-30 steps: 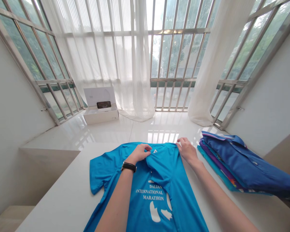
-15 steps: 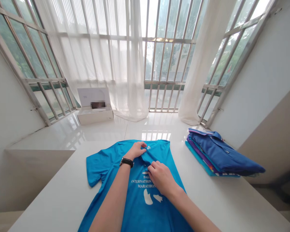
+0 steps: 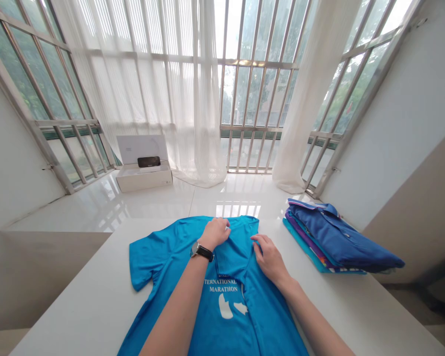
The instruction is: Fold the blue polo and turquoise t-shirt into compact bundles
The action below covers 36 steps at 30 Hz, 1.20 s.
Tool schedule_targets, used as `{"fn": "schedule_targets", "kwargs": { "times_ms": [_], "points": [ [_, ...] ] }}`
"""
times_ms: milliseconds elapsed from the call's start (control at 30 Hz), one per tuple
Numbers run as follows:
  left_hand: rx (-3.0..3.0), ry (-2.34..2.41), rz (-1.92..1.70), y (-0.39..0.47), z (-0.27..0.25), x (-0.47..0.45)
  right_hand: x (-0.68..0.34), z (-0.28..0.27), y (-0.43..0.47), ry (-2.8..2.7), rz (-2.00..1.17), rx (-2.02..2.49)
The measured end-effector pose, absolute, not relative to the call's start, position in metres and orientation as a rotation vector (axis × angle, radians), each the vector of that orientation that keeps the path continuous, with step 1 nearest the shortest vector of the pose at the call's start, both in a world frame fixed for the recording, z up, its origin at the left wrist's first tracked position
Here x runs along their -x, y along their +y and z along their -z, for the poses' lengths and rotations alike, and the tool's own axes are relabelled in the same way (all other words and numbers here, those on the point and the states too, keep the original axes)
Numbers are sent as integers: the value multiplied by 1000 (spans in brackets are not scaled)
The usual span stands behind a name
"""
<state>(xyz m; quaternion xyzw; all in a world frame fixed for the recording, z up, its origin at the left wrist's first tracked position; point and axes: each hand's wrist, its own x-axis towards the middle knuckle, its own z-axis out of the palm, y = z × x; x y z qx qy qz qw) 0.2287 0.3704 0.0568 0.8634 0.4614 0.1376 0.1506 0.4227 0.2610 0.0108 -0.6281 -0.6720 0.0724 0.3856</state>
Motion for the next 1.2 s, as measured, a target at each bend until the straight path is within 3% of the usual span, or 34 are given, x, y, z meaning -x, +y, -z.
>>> {"fn": "schedule_targets", "kwargs": {
  "times_ms": [433,967,1200],
  "points": [
    [-2492,1280,-273,368,-55,-228,-478,4,354,-1761,-196,1758],
    [-2469,1433,-362,376,-41,-230,-499,-5,353,-1720,40,2082],
    [-2528,1449,-458,367,-46,-246,-464,-31,346,-1797,156,2017]
  ]
}}
